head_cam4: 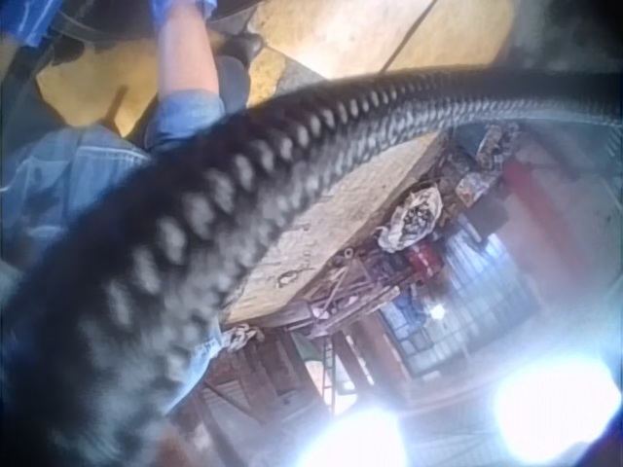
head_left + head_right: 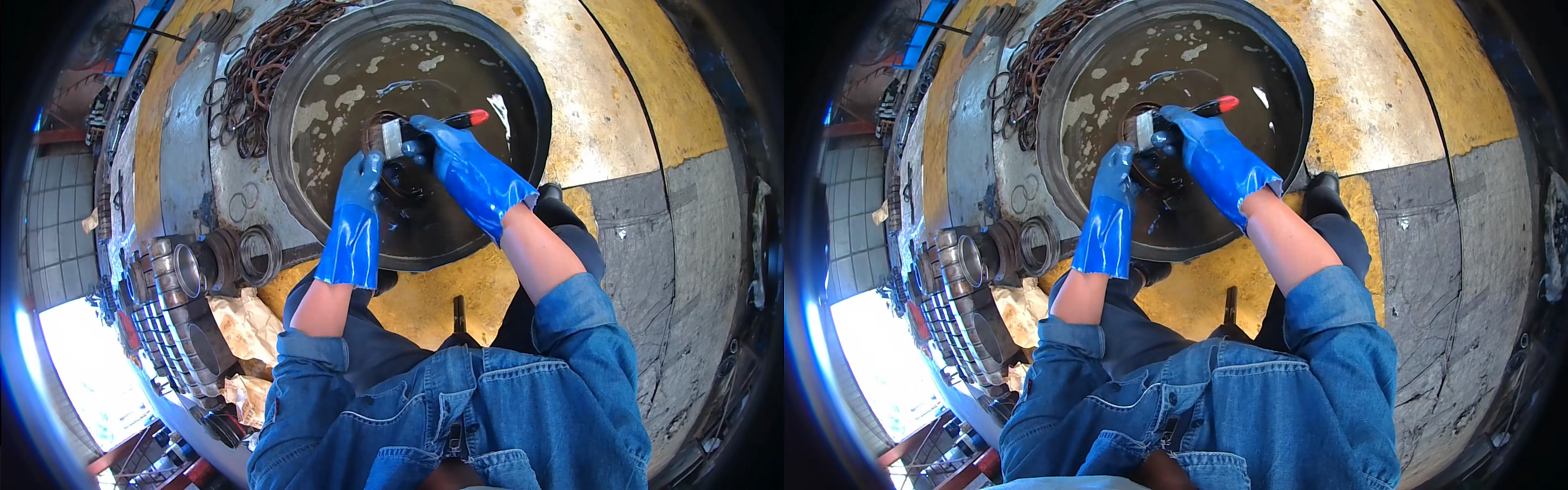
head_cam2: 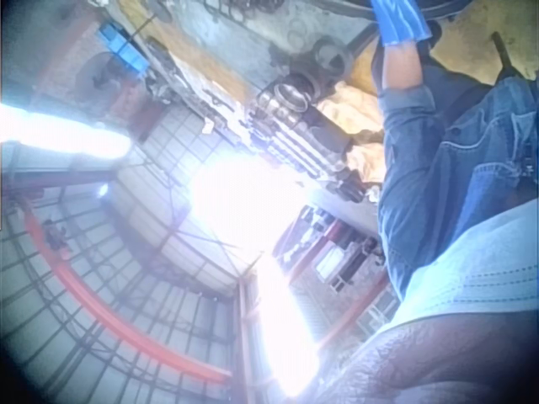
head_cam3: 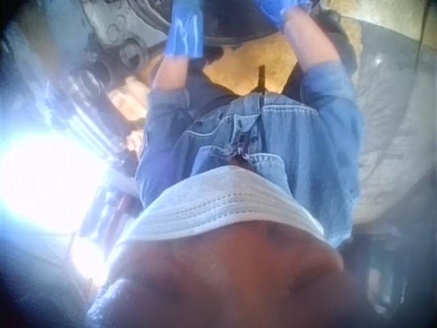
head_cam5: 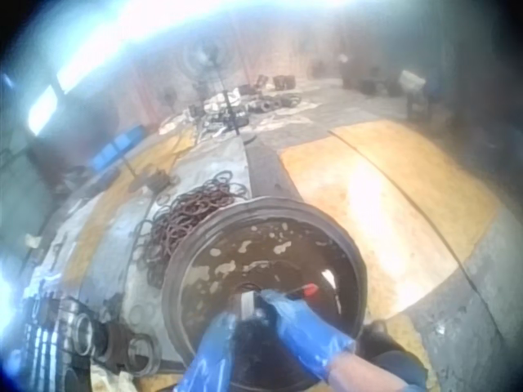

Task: The person cleans metal rings by submerging them in a bucket of liquid and scrubbing them with a brush.

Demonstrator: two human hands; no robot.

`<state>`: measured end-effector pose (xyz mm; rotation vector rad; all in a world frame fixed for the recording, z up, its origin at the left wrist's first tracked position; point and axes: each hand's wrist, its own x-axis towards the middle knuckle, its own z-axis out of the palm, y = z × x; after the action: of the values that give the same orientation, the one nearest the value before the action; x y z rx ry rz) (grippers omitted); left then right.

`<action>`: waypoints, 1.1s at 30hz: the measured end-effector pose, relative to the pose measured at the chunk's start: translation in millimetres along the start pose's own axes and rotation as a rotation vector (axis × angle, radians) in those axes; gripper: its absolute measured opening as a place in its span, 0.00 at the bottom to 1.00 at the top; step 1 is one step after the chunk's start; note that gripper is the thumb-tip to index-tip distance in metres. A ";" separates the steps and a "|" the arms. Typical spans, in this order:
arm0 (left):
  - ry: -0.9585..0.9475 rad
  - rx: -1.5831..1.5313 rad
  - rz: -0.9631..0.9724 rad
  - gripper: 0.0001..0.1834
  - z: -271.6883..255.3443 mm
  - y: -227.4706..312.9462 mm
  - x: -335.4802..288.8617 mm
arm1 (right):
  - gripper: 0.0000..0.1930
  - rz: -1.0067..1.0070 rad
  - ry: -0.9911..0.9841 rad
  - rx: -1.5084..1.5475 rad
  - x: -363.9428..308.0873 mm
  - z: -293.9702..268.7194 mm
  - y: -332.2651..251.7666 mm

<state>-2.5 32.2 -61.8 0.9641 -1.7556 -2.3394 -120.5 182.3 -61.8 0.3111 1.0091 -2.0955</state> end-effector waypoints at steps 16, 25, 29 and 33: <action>-0.093 -0.315 -0.299 0.27 -45.8 0.1 27.1 | 0.16 -0.041 -0.470 -1.577 -46.0 14.1 17.8; -0.161 -0.335 -0.318 0.28 -43.6 -4.3 27.7 | 0.20 -0.031 -0.080 -1.717 -32.2 6.1 -14.4; -0.008 -0.321 -0.296 0.26 -59.3 -15.8 36.5 | 0.20 0.073 0.040 -0.893 -18.4 13.4 -11.9; -0.014 -0.474 -0.317 0.24 -55.1 -26.7 47.0 | 0.19 0.035 0.042 -0.718 -0.3 18.3 15.1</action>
<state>-3.7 -24.0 -114.7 1.1985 -1.0196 -2.7646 -107.3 163.0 -58.1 0.0059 1.6762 -1.5657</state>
